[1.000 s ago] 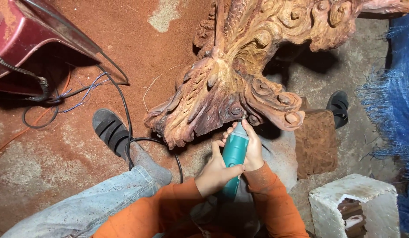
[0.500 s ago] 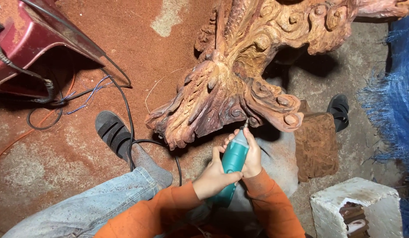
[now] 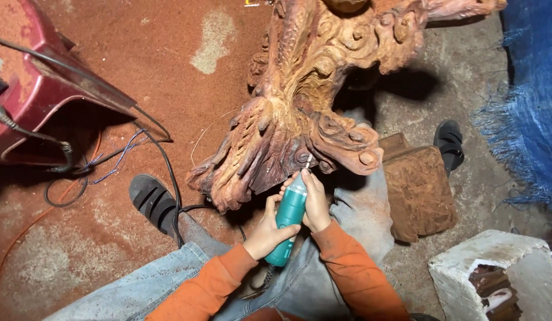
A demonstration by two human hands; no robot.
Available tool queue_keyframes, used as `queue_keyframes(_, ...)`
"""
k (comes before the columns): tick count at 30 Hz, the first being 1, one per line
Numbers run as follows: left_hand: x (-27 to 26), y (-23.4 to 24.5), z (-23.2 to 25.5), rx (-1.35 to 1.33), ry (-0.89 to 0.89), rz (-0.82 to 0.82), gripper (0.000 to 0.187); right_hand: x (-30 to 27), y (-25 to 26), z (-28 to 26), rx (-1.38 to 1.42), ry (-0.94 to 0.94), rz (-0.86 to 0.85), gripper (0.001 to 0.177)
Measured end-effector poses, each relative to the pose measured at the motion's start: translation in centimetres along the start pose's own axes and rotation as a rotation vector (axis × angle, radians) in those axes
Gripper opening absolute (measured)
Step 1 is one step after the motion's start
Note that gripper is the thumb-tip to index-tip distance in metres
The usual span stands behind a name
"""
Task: Carving intricate details into a large wooden sculpture using a rotary tool and a hand pick.
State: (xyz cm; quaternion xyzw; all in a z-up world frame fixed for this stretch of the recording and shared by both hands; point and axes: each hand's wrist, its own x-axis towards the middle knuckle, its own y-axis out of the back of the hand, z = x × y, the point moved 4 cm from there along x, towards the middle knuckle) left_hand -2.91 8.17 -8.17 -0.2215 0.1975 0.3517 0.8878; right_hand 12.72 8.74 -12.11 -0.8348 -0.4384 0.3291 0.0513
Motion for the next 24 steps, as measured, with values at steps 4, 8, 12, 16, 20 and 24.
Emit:
queue_keyframes(4, 0.6, 0.4, -0.7, 0.059, -0.034, -0.019, 0.077, -0.4, 0.6, 0.1, -0.016, 0.051, 0.012, 0.034)
queue_keyframes(8, 0.5, 0.4, -1.3, 0.085, -0.064, -0.046, 0.079, -1.5, 0.9, 0.0, -0.015, 0.08, 0.026, 0.034)
queue_keyframes(12, 0.8, 1.2, -2.7, 0.108, -0.072, -0.055, 0.079, -1.7, 1.4, 1.3, -0.031, 0.104, 0.027, 0.034)
queue_keyframes(16, 0.8, 0.3, -3.1, 0.151, -0.084, -0.011, 0.08, -1.2, 1.1, 1.1, -0.099, 0.163, 0.039, 0.032)
queue_keyframes(20, 2.5, -2.4, -6.6, -0.034, -0.195, 0.077, 0.081, -1.5, 2.0, -0.3, -0.511, 0.4, 0.072, 0.036)
queue_keyframes(24, 4.0, -4.5, -8.0, -0.121, -0.259, 0.077, 0.081, -3.1, 1.3, -3.5, -0.931, 0.498, 0.165, 0.035)
